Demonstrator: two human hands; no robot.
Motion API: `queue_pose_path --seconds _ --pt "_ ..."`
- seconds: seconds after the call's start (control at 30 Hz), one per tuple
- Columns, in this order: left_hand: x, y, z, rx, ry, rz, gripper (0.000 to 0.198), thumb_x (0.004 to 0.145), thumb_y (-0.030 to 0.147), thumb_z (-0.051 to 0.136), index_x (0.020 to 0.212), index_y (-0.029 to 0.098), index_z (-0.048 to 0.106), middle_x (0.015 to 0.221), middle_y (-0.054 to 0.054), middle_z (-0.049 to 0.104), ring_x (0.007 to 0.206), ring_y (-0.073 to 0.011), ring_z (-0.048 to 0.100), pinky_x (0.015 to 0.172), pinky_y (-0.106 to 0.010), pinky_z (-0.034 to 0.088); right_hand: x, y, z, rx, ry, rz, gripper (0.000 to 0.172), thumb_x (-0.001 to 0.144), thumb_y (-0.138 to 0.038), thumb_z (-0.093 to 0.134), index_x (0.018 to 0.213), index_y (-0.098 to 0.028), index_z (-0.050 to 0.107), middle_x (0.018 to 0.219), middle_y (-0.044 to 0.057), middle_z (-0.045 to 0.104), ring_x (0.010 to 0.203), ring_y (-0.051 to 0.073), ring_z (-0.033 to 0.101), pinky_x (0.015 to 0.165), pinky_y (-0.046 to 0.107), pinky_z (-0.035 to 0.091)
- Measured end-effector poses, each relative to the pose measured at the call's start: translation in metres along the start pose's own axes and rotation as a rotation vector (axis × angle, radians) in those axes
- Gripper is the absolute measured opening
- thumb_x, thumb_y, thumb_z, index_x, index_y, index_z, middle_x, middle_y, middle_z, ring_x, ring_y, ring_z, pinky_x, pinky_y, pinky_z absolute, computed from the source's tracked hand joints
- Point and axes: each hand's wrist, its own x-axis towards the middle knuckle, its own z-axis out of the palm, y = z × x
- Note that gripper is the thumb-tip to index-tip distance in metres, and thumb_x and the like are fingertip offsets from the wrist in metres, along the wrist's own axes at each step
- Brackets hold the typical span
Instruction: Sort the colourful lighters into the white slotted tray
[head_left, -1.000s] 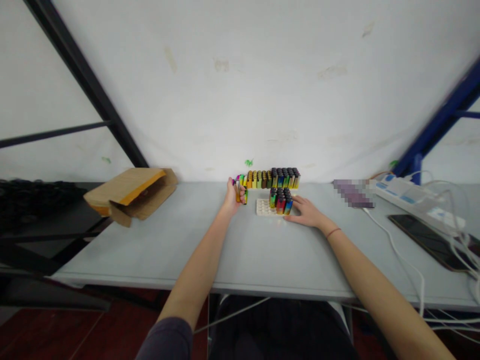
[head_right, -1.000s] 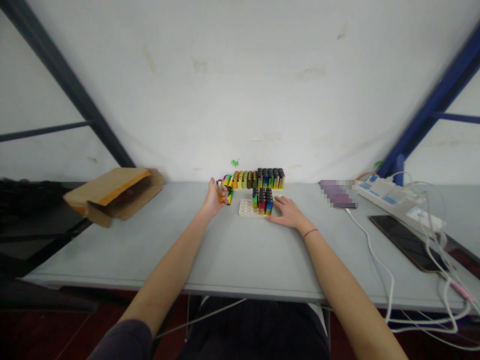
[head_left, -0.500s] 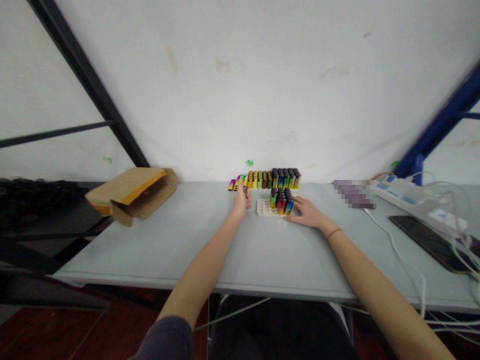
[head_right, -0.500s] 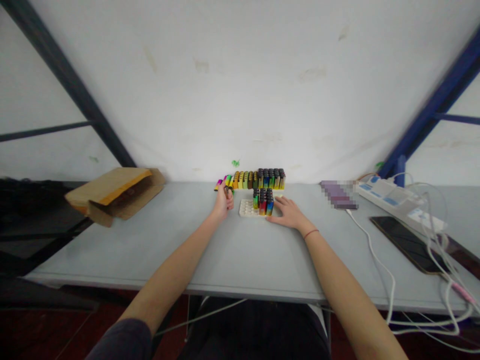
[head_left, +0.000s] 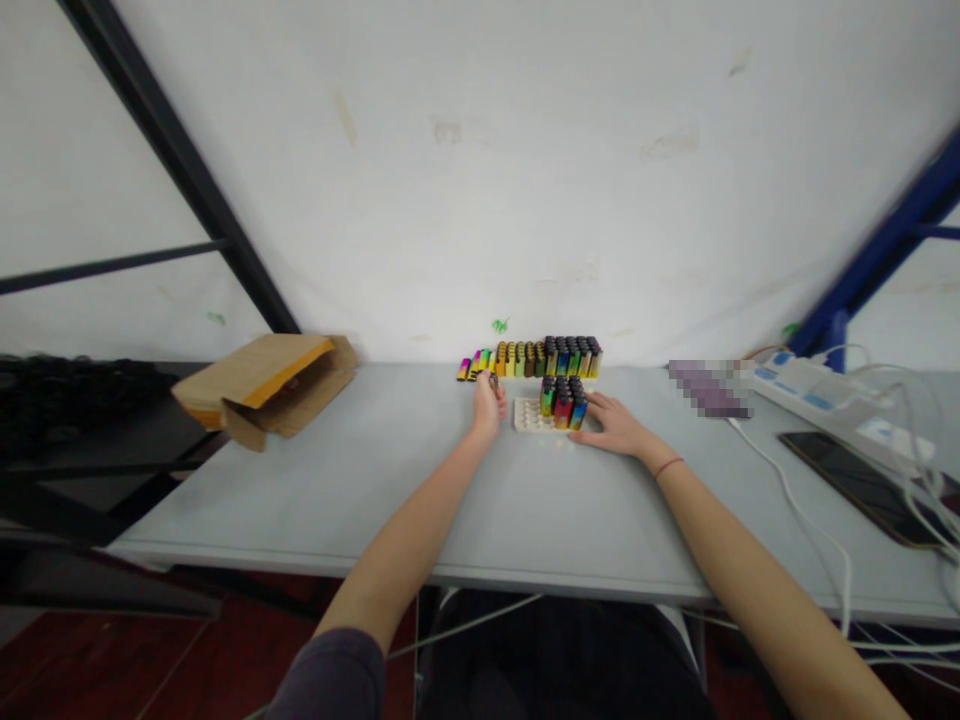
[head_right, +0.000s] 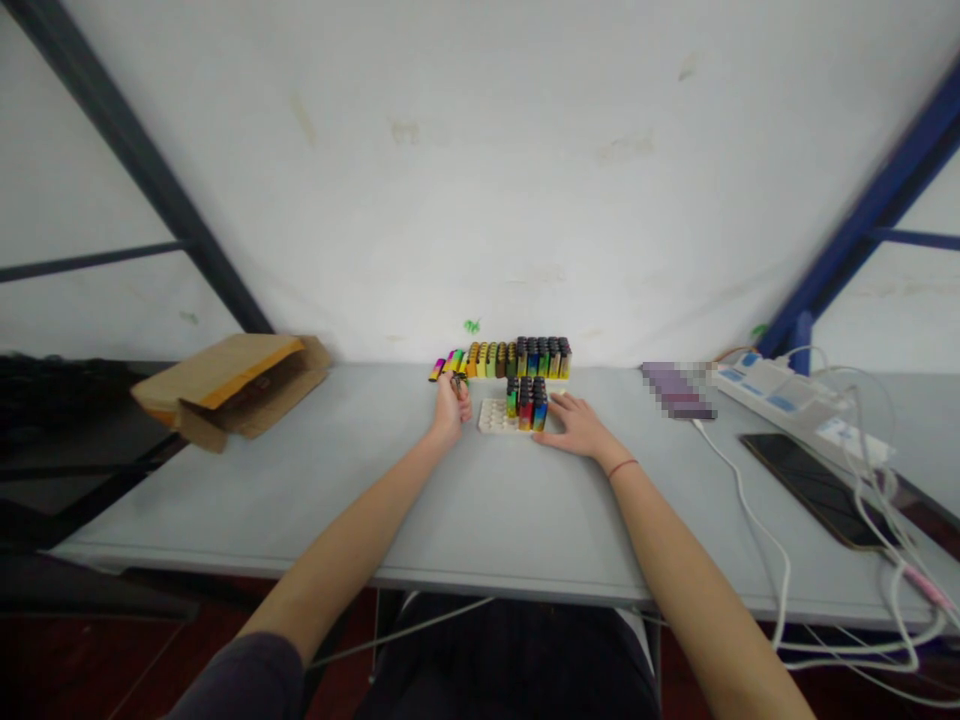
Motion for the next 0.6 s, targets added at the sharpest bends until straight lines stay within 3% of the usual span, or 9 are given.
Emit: queue_pose_path --seconds 0.17,0.6 --pt "0.0011 -0.0023 -0.0008 0.022 -0.013 -0.004 0.068 0.094 0.086 0.027 0.064 0.025 0.031 0.047 0.006 0.017 0.04 -0.0081 0.016 0.042 -0.029 0.012 -0.0001 -0.0001 -0.0011 0.008 -0.005 -0.02 0.087 0.088 -0.078 0.057 0.15 -0.017 0.059 0.158 0.02 0.052 0.145 0.042 0.048 0.119 0.056 0.04" --pt "-0.0031 0.0028 0.0022 0.014 -0.036 -0.047 0.057 0.102 0.069 0.031 0.066 0.025 0.034 0.047 0.007 0.018 0.039 -0.0076 0.014 0.042 -0.028 0.012 -0.0005 -0.0022 -0.0032 0.005 -0.005 -0.007 0.087 0.088 -0.078 0.059 0.15 -0.016 0.058 0.156 0.02 0.055 0.144 0.042 0.049 0.12 0.054 0.04"
